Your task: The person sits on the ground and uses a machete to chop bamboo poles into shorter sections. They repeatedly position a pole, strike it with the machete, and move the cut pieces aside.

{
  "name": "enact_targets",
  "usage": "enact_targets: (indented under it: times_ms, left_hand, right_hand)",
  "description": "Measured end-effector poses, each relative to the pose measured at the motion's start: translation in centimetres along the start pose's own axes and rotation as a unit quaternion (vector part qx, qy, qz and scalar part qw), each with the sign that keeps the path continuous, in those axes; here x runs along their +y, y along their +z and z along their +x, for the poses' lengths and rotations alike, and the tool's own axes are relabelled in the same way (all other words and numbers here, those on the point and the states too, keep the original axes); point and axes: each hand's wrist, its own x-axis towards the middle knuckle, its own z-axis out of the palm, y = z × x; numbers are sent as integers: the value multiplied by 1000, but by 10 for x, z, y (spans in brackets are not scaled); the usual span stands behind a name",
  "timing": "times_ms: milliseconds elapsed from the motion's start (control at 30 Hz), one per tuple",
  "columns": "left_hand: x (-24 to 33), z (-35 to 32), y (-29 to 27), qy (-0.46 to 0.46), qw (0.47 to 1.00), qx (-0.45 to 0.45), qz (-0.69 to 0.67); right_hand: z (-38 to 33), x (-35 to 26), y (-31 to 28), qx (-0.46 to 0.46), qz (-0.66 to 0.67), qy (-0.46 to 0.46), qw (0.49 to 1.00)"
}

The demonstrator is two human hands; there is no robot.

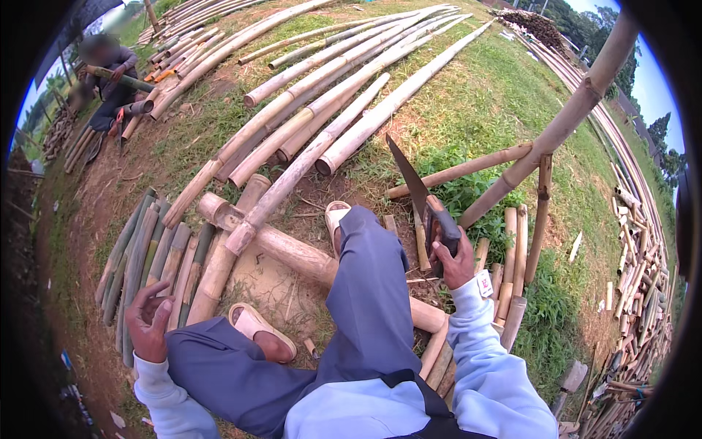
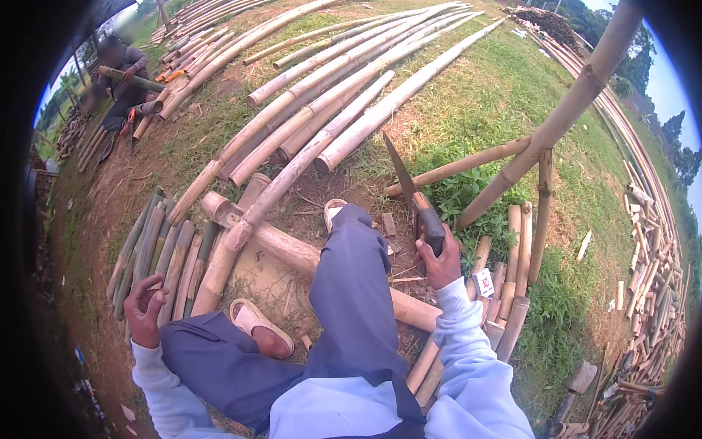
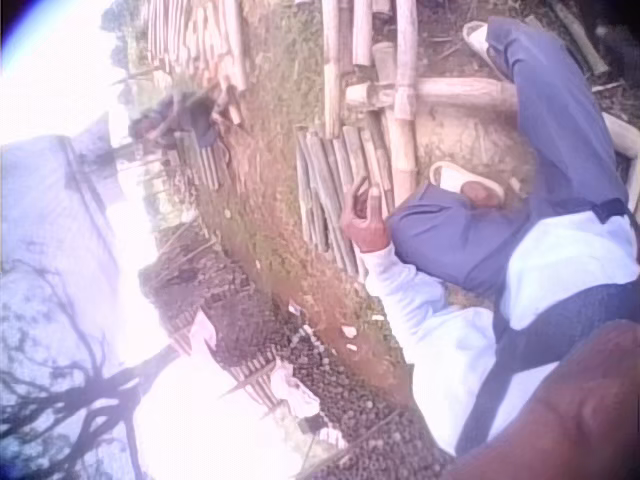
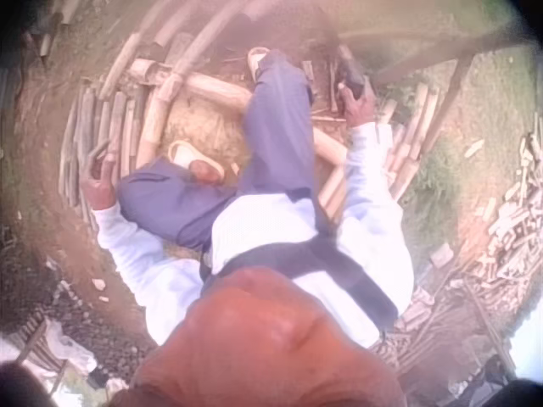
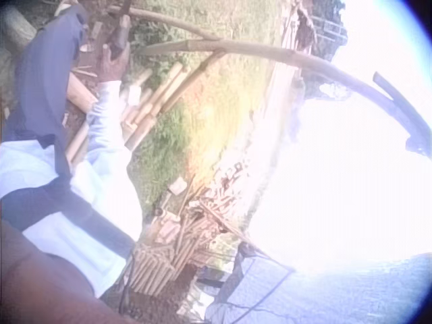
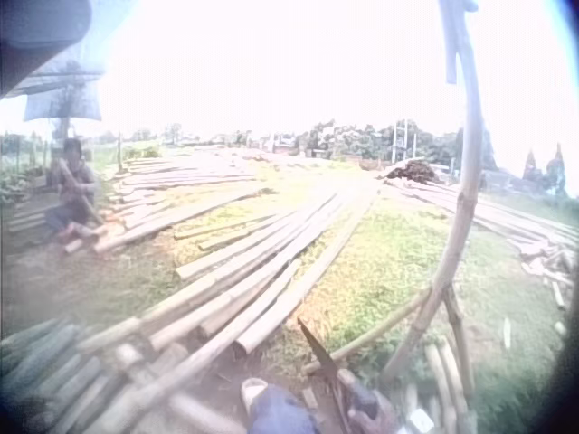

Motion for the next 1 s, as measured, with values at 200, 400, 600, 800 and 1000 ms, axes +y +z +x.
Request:
enact_targets:
  times_ms: [200, 400, 600, 800, 1000]
  left_hand:
    - [12, 90, 57, 69, 992, -57, 89]
    - [-60, 176, 125, 8, 953, -172, 250]
    - [-142, 225, 182, -17, 881, -198, 429]
    - [-162, 241, 244, -63, 838, -194, 505]
    - [-169, 249, 267, -103, 813, -219, 529]
  right_hand:
    - [43, 34, 20, -22, -218, -130, 967]
    - [90, 113, 40, -43, -424, -209, 880]
    - [115, 186, 64, -114, -618, -176, 757]
    - [103, 288, 74, -130, -647, -110, 743]
    - [92, 307, 80, -169, -597, -16, 784]
